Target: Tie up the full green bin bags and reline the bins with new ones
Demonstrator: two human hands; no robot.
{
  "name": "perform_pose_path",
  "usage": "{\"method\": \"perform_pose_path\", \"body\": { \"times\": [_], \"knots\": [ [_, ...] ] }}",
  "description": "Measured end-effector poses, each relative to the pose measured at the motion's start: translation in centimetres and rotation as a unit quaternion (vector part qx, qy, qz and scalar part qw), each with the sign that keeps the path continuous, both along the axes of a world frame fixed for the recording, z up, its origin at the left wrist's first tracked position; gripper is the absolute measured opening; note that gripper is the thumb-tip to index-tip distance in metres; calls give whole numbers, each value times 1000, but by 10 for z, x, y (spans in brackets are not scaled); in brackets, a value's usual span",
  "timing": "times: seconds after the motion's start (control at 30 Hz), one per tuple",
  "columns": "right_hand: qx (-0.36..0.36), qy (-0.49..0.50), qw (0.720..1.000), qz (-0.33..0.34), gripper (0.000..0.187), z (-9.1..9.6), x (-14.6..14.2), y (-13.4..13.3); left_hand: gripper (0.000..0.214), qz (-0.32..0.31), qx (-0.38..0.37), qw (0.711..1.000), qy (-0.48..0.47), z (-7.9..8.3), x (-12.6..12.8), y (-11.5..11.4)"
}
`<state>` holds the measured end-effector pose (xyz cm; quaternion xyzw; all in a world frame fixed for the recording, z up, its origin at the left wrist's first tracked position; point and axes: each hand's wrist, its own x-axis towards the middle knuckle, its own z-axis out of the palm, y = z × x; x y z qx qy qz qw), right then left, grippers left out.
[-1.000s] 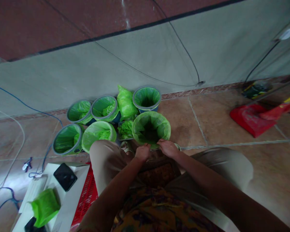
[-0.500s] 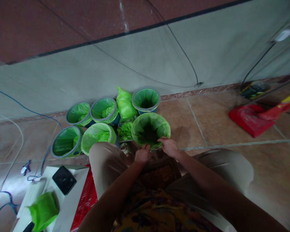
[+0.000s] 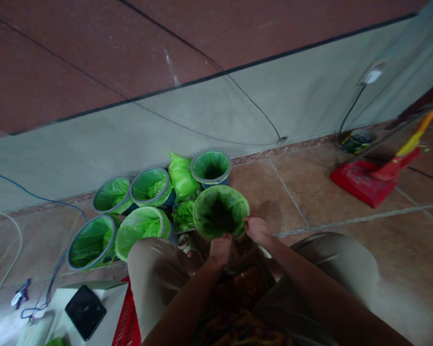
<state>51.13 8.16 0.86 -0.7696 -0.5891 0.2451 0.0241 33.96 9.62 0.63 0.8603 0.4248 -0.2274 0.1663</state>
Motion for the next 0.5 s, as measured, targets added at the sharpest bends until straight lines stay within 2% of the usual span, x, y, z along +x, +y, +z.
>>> {"method": "perform_pose_path", "body": {
  "times": [0.13, 0.23, 0.3, 0.37, 0.43, 0.5],
  "knots": [
    [9, -3, 997, -71, 39, 3, 4, 9, 30, -12, 1, 1000, 1, -2, -5, 0],
    [-20, -11, 992, -122, 41, 1, 8, 16, 30, 18, 16, 999, -31, 2, -11, -3],
    [-42, -1, 992, -121, 43, -6, 8, 17, 38, 80, 63, 991, -86, 5, -18, -3],
    [-55, 22, 993, -99, 42, -16, 4, 17, 48, 177, 139, 966, -130, 7, -28, 3],
    [-54, 48, 994, -82, 39, -25, -1, 15, 47, 283, 196, 931, -123, 6, -39, 15],
    [-45, 65, 994, -78, 35, -32, -7, 13, 41, 322, 187, 924, -88, 0, -49, 28]
  ]
}}
